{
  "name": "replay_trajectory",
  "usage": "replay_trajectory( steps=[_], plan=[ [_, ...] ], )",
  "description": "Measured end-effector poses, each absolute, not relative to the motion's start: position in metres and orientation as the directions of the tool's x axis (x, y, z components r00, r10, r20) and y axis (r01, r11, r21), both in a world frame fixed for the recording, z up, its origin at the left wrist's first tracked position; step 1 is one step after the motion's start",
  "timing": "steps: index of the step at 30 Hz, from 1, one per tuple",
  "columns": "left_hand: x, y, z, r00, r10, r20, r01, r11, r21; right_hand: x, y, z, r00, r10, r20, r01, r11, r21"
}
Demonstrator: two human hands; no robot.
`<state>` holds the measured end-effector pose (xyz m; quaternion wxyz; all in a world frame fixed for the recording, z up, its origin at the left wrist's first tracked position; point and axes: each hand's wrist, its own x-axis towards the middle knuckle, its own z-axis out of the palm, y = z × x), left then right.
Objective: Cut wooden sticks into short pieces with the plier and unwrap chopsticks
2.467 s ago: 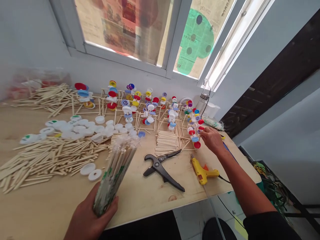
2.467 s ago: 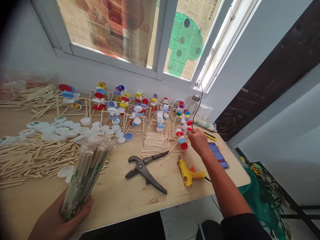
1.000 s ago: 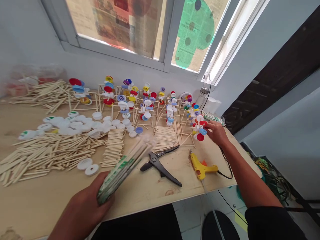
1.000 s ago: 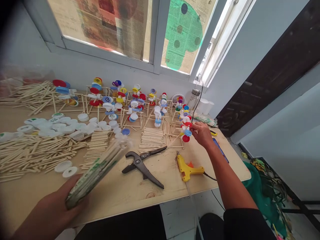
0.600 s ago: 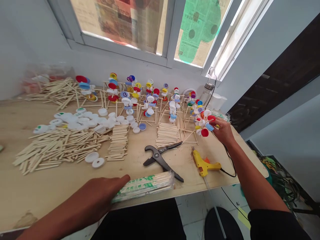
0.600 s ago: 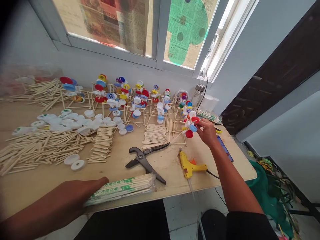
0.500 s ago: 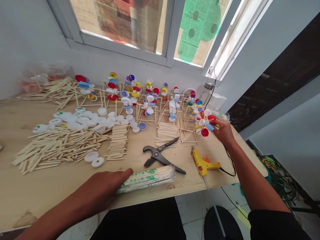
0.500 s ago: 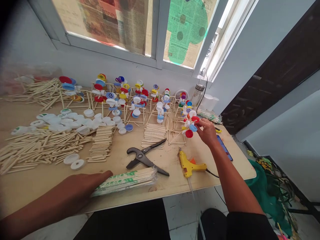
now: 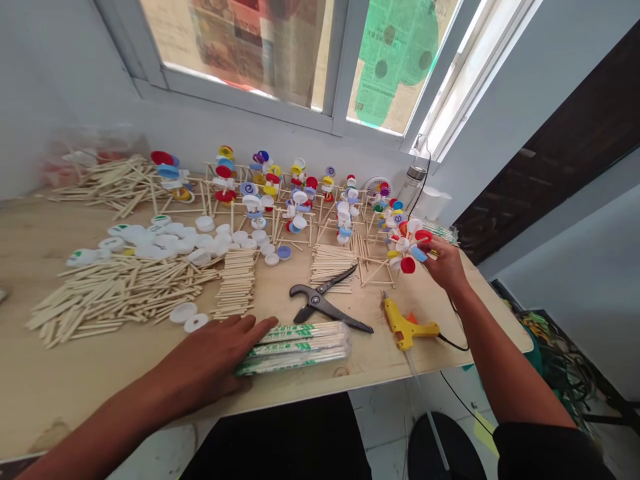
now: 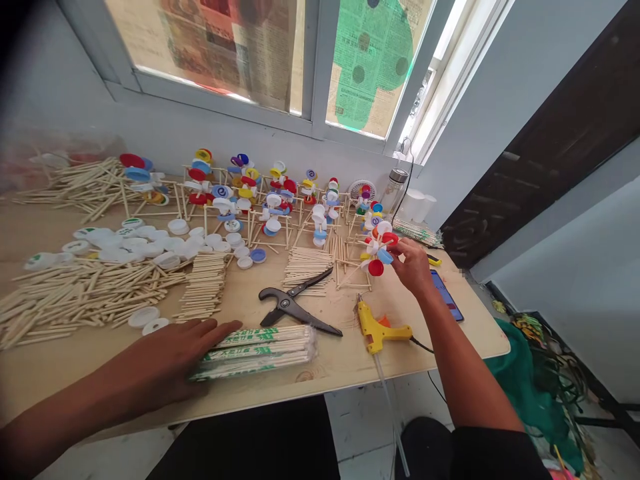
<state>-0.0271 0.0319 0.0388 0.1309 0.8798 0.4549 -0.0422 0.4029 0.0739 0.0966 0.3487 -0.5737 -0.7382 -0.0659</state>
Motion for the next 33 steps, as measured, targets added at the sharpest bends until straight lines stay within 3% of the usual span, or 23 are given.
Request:
replay_trajectory(
  steps=[14, 19, 24, 33],
  plan=[
    [-0.028, 0.017, 0.036, 0.614, 0.787, -0.056, 0.786, -0.604, 0.132, 0.410, 0.071, 0.094, -0.085, 0.806, 0.586, 0.903, 0.311, -0.296],
    [-0.021, 0.026, 0.044, 0.626, 0.774, 0.094, 0.718, -0.619, 0.317, 0.411, 0.072, 0.093, -0.080, 0.811, 0.580, 0.897, 0.312, -0.313],
    [0.048, 0.041, 0.072, 0.530, 0.821, 0.213, 0.629, -0.549, 0.550, 0.409, 0.073, 0.093, -0.065, 0.804, 0.591, 0.881, 0.324, -0.344],
    [0.184, 0.088, 0.084, 0.607, 0.795, 0.020, 0.738, -0.572, 0.358, 0.411, 0.072, 0.100, -0.075, 0.796, 0.600, 0.865, 0.351, -0.358]
  ],
)
